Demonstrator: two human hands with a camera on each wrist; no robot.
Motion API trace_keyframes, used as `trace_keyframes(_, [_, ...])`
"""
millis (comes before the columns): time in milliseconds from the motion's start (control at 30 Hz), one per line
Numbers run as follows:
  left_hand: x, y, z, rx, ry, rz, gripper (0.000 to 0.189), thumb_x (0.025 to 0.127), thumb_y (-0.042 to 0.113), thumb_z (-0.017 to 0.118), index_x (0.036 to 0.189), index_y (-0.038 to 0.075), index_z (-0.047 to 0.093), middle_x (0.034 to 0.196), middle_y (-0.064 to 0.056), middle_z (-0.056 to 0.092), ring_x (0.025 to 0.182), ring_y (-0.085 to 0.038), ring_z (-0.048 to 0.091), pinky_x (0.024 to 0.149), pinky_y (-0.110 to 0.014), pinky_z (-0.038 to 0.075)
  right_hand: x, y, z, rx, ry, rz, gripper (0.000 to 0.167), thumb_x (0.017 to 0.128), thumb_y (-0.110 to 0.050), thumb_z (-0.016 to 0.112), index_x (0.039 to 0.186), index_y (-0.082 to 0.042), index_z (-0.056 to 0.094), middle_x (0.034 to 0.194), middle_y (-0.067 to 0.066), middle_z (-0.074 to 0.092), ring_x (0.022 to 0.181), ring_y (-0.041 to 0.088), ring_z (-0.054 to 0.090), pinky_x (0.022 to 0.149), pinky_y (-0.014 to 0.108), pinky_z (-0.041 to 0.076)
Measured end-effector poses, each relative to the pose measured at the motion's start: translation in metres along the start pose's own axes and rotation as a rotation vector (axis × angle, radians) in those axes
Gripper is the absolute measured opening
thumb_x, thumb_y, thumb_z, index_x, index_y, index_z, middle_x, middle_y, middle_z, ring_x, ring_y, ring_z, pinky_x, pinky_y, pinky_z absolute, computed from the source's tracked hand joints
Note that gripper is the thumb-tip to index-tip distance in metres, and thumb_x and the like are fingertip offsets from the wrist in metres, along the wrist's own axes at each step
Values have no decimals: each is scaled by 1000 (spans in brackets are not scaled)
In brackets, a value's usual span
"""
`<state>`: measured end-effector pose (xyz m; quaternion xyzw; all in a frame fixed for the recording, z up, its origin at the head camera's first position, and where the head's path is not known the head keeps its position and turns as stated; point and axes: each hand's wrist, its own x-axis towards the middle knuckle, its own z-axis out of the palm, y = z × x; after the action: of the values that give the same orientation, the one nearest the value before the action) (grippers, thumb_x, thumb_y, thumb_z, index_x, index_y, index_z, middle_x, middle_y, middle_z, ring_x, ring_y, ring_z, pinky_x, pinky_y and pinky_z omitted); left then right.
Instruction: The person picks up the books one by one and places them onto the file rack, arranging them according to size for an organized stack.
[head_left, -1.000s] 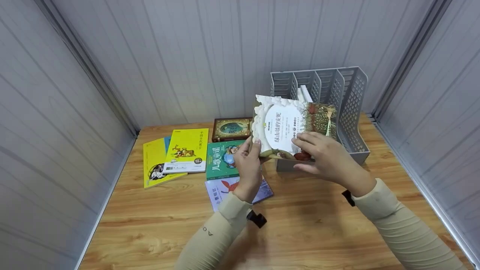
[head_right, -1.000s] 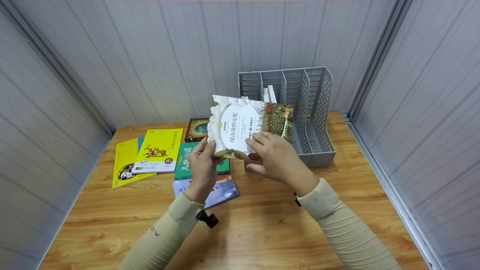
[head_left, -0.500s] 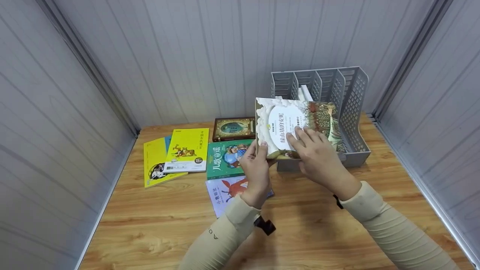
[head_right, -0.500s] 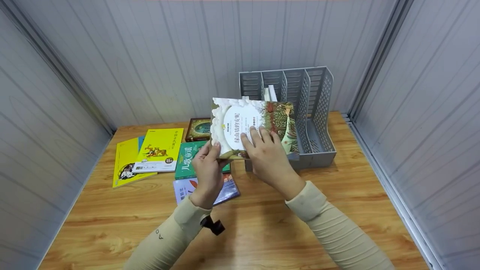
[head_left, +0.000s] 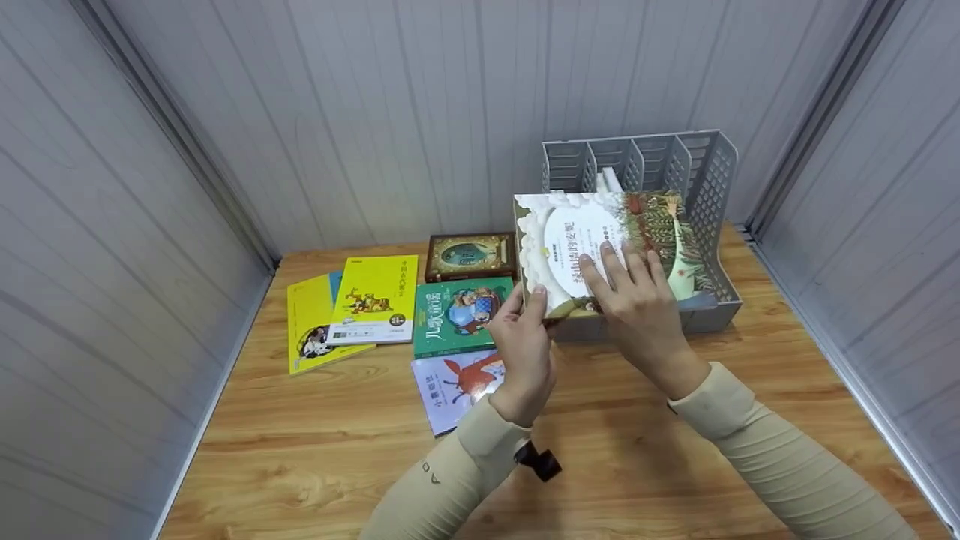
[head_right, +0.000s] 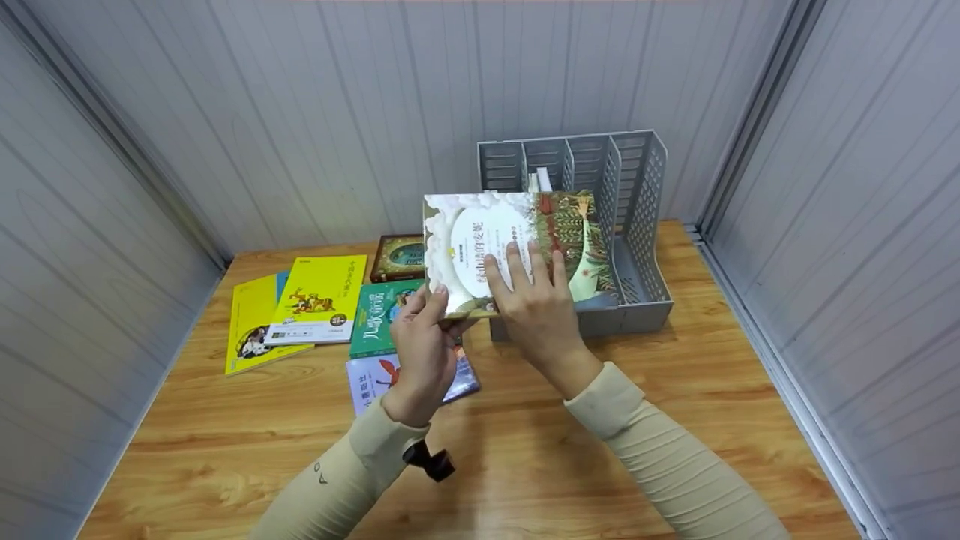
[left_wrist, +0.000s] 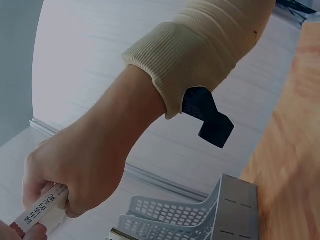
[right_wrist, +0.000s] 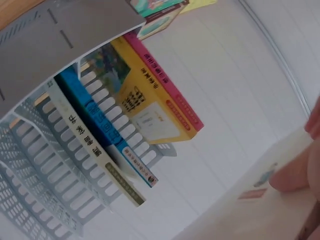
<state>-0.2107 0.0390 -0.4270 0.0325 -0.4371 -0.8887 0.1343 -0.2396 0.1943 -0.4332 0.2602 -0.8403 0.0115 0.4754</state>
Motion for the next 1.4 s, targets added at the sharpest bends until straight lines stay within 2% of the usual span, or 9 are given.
trace_keyframes(233, [-8, 13, 8, 11, -107, 35, 39, 108, 3, 60, 144, -13, 61, 131, -27, 73, 105, -16, 76, 89, -30, 66, 4, 10, -3, 7, 123, -18, 43, 96, 3, 61, 136, -7, 72, 130, 25, 76, 119, 51, 72, 101, 67, 58])
trace_keyframes(467, [-4, 17, 3, 101, -221, 89, 38, 110, 10, 59, 142, -10, 62, 125, -23, 75, 103, -15, 76, 86, -29, 66, 7, 22, -4, 54, 140, -15, 41, 96, 3, 60, 135, -5, 71, 129, 26, 76, 117, 50, 73, 101, 64, 59])
trace_keyframes(800, [21, 4, -20, 220, -311, 203, 37, 116, 16, 44, 134, -12, 61, 129, -33, 71, 117, -37, 77, 98, -43, 65, 13, 46, -9, 151, 169, 147, 47, 94, 8, 57, 139, -1, 69, 132, 27, 74, 120, 52, 71, 106, 65, 56])
trace_keyframes(900, [27, -2, -26, 261, -324, 210, 34, 116, 13, 45, 132, -12, 62, 127, -35, 71, 118, -41, 76, 98, -45, 65, 14, 52, -10, 190, 206, 191, 39, 107, -6, 48, 139, 0, 69, 133, 26, 74, 121, 52, 71, 108, 63, 56])
trace_keyframes(1033, [34, -10, -33, 334, -353, 219, 31, 115, 11, 48, 132, -10, 63, 126, -34, 71, 118, -43, 75, 98, -43, 65, 15, 59, -9, 271, 252, 268, 51, 118, -31, 36, 141, 0, 68, 135, 27, 73, 124, 52, 70, 112, 61, 54])
trace_keyframes(1133, [39, -16, -37, 376, -370, 219, 31, 115, 11, 50, 133, -10, 63, 127, -33, 71, 118, -46, 74, 98, -42, 65, 15, 62, -7, 341, 287, 343, 40, 113, -12, 44, 142, 0, 67, 137, 28, 71, 127, 52, 69, 114, 59, 54])
trace_keyframes(1233, [44, -22, -41, 414, -379, 221, 31, 114, 11, 51, 134, -9, 64, 126, -29, 73, 119, -46, 73, 99, -41, 65, 16, 64, -4, 410, 338, 423, 44, 102, 7, 53, 143, 1, 66, 138, 27, 71, 124, 49, 71, 112, 49, 58])
trace_keyframes(1300, [47, -26, -44, 449, -386, 226, 30, 114, 11, 52, 134, -8, 65, 126, -27, 73, 119, -43, 74, 99, -40, 65, 16, 66, -1, 439, 378, 465, 42, 102, 8, 58, 143, 2, 66, 137, 26, 72, 103, 43, 76, 97, 32, 61])
trace_keyframes(1400, [51, -32, -49, 520, -395, 236, 30, 114, 14, 54, 134, -5, 66, 126, -22, 75, 115, -37, 76, 98, -37, 65, 16, 70, 4, 467, 432, 511, 43, 101, 7, 59, 143, 3, 66, 129, 26, 76, 82, 32, 68, 79, 16, 47])
